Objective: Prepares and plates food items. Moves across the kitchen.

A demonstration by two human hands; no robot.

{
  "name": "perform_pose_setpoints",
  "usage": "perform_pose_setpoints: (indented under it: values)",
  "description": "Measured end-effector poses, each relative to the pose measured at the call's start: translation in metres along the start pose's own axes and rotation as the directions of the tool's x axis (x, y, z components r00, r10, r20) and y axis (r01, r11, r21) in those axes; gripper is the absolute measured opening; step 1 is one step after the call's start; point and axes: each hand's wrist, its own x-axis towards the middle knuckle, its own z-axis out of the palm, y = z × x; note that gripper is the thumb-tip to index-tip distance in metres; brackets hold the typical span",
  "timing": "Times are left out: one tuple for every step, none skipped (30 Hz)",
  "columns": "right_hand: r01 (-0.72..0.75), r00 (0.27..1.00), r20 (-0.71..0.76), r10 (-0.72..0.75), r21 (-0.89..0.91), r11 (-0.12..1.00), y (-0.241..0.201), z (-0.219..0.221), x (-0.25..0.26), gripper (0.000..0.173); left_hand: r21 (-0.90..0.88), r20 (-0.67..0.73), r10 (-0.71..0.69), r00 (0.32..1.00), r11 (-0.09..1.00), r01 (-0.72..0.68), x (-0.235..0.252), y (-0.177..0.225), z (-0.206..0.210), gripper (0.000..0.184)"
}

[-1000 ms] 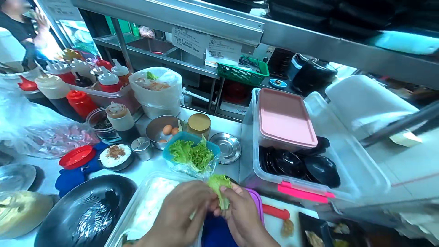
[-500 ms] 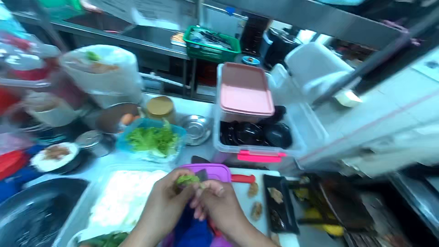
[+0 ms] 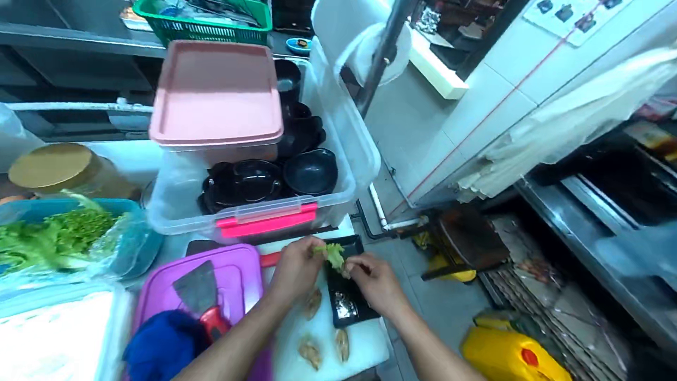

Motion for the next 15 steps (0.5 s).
perform_pose_setpoints:
  values:
    - [-0.018,1.000,-0.014,0.017,-0.075,0.997,0.011,-0.011,0.009,0.032,0.042,-0.049,-0.006,0.999,0.999,0.008,0.011,0.003,0.006,0.011]
    - [-0.019,1.000,0.004,0.020,-0.163,0.986,0.019,-0.021,0.018,0.035,0.079,-0.096,-0.012,0.995,0.997,0.020,0.020,0.005,0.010,0.010]
    - [0.004,0.999,0.054,0.010,-0.249,0.968,0.023,-0.026,0.025,0.038,0.116,-0.129,-0.021,0.991,0.993,0.036,0.028,0.007,0.011,0.010]
    - [0.054,0.993,0.118,-0.015,-0.332,0.942,0.026,-0.028,0.031,0.041,0.163,-0.148,-0.036,0.988,0.985,0.060,0.035,0.007,0.012,0.011]
    - [0.115,0.982,0.184,-0.043,-0.399,0.910,0.027,-0.025,0.035,0.044,0.219,-0.146,-0.057,0.988,0.972,0.088,0.040,0.008,0.012,0.012]
    - [0.175,0.967,0.245,-0.067,-0.452,0.875,0.027,-0.021,0.037,0.046,0.270,-0.136,-0.078,0.988,0.956,0.113,0.044,0.008,0.013,0.013]
    - [0.220,0.950,0.305,-0.071,-0.487,0.845,0.026,-0.016,0.039,0.049,0.312,-0.118,-0.104,0.988,0.940,0.136,0.048,0.008,0.014,0.014]
    - [0.252,0.933,0.353,-0.067,-0.509,0.823,0.024,-0.011,0.041,0.052,0.339,-0.096,-0.129,0.987,0.928,0.155,0.052,0.008,0.015,0.014]
    - [0.276,0.920,0.386,-0.066,-0.520,0.808,0.023,-0.007,0.044,0.052,0.355,-0.073,-0.151,0.986,0.920,0.168,0.055,0.009,0.016,0.014]
    - [0.294,0.913,0.402,-0.073,-0.522,0.801,0.023,-0.004,0.046,0.050,0.368,-0.058,-0.162,0.985,0.914,0.172,0.059,0.009,0.019,0.014]
    - [0.311,0.908,0.409,-0.088,-0.518,0.797,0.024,-0.001,0.048,0.045,0.378,-0.049,-0.168,0.985,0.909,0.174,0.061,0.009,0.021,0.013]
    - [0.329,0.905,0.412,-0.110,-0.511,0.794,0.025,0.001,0.048,0.041,0.386,-0.042,-0.169,0.985,0.906,0.172,0.063,0.009,0.024,0.013]
    - [0.350,0.899,0.417,-0.132,-0.504,0.790,0.027,0.003,0.047,0.037,0.393,-0.034,-0.171,0.985,0.904,0.171,0.064,0.009,0.027,0.014]
    - [0.374,0.892,0.423,-0.158,-0.496,0.783,0.030,0.004,0.046,0.033,0.393,-0.024,-0.178,0.984,0.903,0.173,0.066,0.009,0.031,0.014]
    - [0.402,0.885,0.425,-0.192,-0.487,0.775,0.033,0.004,0.044,0.031,0.392,-0.008,-0.184,0.983,0.904,0.172,0.067,0.008,0.034,0.015]
